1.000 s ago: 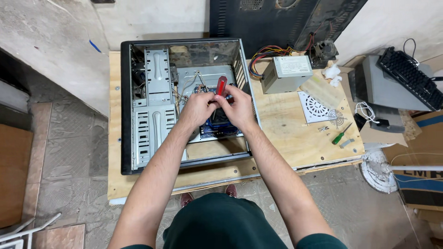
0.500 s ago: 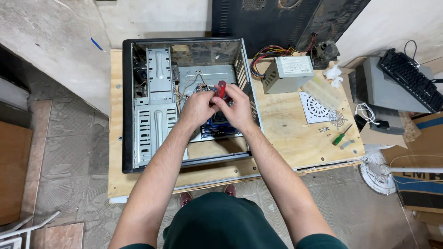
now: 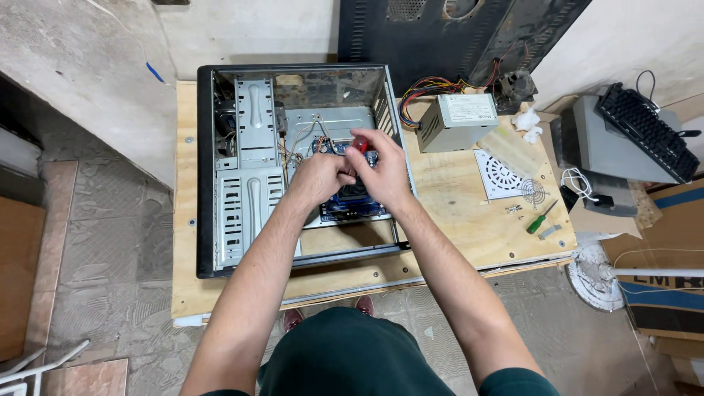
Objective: The person removes the power supply unit from a desktop computer case and sets it aside. They then use a screwdriver to loosen and remove the CPU cooler from the motherboard, disconnecting its fan cable. Finally, they remove a graphics card from the motherboard and place it on the table.
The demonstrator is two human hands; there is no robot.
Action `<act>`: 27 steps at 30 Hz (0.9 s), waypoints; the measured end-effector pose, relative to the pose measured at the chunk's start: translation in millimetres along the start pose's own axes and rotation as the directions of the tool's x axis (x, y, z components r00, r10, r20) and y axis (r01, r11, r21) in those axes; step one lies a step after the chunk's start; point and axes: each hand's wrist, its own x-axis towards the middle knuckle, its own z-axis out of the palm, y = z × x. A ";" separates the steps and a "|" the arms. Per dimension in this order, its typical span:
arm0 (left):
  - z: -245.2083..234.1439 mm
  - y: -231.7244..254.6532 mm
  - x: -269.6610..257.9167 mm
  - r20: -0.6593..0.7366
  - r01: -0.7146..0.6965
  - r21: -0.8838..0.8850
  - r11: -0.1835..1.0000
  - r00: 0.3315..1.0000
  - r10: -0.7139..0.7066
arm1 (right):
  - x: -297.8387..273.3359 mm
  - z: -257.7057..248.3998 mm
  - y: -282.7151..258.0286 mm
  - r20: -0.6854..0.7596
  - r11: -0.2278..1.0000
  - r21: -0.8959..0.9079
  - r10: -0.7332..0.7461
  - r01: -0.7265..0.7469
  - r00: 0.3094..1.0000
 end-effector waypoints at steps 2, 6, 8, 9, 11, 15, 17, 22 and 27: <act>-1.2 0.4 -1.9 -0.004 -0.010 -0.001 1.000 1.000 0.010 | 8.5 3.4 -24.7 0.010 0.994 0.062 0.090 -0.091 0.996; -11.1 11.7 -11.3 -0.032 -0.013 0.021 1.000 0.999 0.013 | 12.2 26.0 -43.3 0.010 0.908 0.243 0.349 -0.341 0.937; 5.8 -5.5 -3.2 -0.044 -0.004 0.008 1.000 0.999 0.005 | 6.4 42.2 -28.7 -0.048 0.912 0.232 0.357 -0.338 0.933; 13.9 -14.7 0.2 -0.059 0.007 -0.005 1.000 0.998 -0.007 | 3.8 51.3 -21.5 -0.101 0.916 0.223 0.362 -0.333 0.927; 10.5 -15.1 -2.1 -0.062 0.005 -0.020 1.000 0.998 -0.006 | 8.2 54.5 -15.3 -0.097 0.922 0.215 0.349 -0.323 0.932; 7.5 -9.3 -1.2 -0.015 0.027 -0.048 0.998 0.999 -0.028 | 12.9 52.8 -4.5 -0.031 0.878 0.308 0.393 -0.365 0.919; 2.9 -7.6 -2.3 0.031 0.059 -0.017 0.998 0.998 -0.058 | 11.4 50.7 3.4 0.031 0.871 0.319 0.385 -0.374 0.922; -7.2 5.0 -6.4 0.154 0.192 0.010 0.981 0.969 -0.191 | 18.9 39.2 0.8 0.243 0.802 0.412 0.361 -0.433 0.900; -9.2 8.5 -9.9 0.075 0.010 0.078 0.997 0.997 -0.016 | 36.3 -0.5 -57.9 0.346 0.785 -0.607 0.125 0.120 0.930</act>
